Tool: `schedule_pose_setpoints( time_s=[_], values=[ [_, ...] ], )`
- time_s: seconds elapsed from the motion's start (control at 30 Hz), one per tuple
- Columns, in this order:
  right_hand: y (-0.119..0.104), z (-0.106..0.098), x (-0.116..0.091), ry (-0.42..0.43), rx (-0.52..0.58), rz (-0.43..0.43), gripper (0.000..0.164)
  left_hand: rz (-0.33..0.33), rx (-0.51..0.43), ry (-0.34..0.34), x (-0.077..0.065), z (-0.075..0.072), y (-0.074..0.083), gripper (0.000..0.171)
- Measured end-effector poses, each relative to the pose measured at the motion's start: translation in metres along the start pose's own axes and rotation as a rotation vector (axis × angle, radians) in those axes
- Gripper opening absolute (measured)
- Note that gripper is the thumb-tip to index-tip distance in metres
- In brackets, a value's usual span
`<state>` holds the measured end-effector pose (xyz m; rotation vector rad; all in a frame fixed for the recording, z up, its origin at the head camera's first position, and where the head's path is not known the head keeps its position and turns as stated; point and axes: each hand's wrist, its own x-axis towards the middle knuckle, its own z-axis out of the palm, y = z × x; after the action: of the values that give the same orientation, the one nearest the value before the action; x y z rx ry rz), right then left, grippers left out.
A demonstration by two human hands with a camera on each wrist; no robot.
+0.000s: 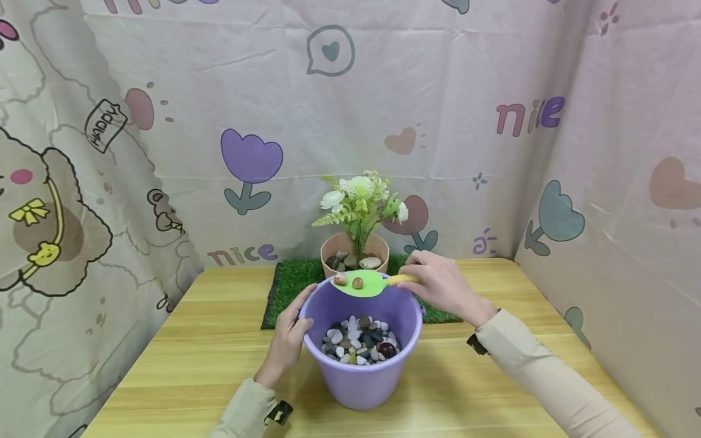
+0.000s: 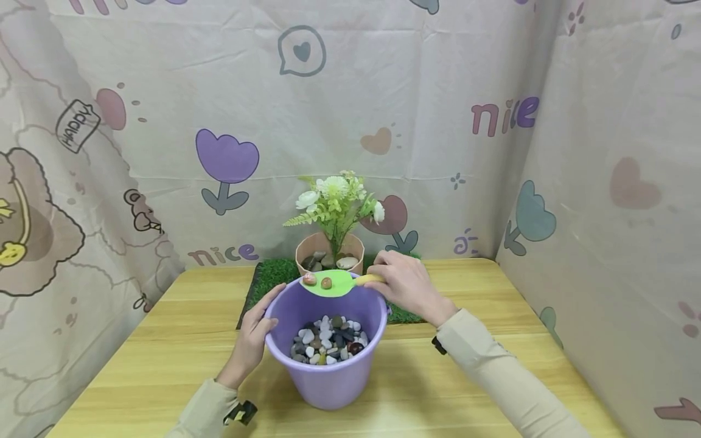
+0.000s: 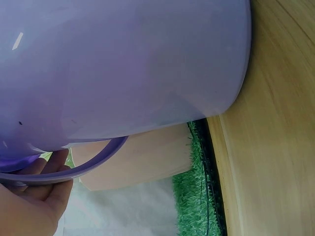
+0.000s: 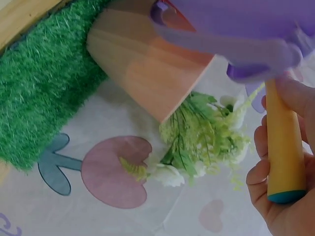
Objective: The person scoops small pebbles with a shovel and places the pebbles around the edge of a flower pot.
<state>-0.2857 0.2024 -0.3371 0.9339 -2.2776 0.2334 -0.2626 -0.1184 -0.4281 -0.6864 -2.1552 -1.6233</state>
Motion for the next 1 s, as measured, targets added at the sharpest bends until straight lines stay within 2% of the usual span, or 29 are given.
schedule_pose_setpoints(
  time_s=[0.4,0.63,1.0],
  values=[
    [0.024,-0.018,0.018,-0.058,-0.080,0.077,0.021,0.015,-0.007,0.013,0.000,0.001,-0.004,0.065],
    [0.035,-0.008,0.024,-0.142,-0.107,0.120,0.025,0.009,-0.012,0.015,-0.001,0.000,-0.001,0.065],
    [0.044,0.012,0.036,-0.157,-0.131,0.058,0.017,0.021,-0.020,0.018,0.000,0.001,-0.002,0.066]
  ],
)
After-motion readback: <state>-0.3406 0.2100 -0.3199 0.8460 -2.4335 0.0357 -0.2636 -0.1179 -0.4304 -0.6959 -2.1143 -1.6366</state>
